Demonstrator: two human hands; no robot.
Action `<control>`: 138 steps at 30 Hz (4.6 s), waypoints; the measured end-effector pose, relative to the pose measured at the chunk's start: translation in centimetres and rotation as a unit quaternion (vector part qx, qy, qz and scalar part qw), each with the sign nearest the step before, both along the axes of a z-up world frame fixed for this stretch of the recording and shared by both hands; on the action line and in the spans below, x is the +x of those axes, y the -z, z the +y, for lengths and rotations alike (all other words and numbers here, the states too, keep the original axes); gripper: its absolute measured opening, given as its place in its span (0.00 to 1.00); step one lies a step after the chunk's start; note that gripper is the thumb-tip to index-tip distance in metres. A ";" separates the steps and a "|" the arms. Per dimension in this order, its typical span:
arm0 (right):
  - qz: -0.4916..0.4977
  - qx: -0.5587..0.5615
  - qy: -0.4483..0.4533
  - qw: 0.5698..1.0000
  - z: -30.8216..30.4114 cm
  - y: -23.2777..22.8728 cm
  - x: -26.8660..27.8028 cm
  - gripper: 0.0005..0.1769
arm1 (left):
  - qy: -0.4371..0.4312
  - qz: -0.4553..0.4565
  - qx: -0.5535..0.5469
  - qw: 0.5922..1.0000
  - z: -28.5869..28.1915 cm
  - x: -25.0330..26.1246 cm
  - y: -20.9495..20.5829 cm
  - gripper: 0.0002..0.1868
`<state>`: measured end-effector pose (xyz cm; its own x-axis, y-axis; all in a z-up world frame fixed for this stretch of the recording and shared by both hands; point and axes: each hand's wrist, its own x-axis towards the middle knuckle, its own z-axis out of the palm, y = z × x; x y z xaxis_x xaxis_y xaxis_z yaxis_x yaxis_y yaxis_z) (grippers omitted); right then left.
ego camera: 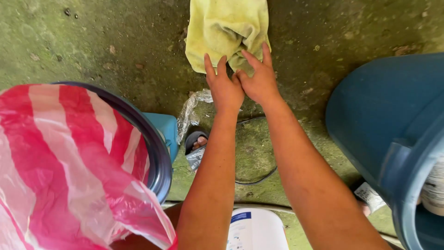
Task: Organizing laundry and household items into a bucket and carrying a storage container.
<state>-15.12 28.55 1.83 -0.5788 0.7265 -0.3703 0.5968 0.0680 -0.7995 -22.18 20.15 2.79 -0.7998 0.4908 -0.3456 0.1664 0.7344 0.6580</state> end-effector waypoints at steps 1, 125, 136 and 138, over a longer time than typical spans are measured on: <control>0.001 -0.004 0.004 1.000 -0.2 1.5 0.1 0.30 | 0.004 0.001 -0.004 1.000 -0.1 0.0 0.0 0.31; 0.111 0.313 -0.240 0.912 -17.0 -36.9 -1.6 0.15 | -0.103 0.139 -0.099 0.980 -27.8 -3.1 -39.1 0.40; -0.028 0.168 -0.248 0.954 -15.5 -38.4 -0.8 0.23 | -0.150 0.171 0.083 0.970 -26.7 -5.4 -27.4 0.33; 0.108 0.263 -0.206 0.936 -14.9 -40.1 0.9 0.23 | -0.098 0.228 0.161 0.955 -22.5 -3.9 -31.0 0.28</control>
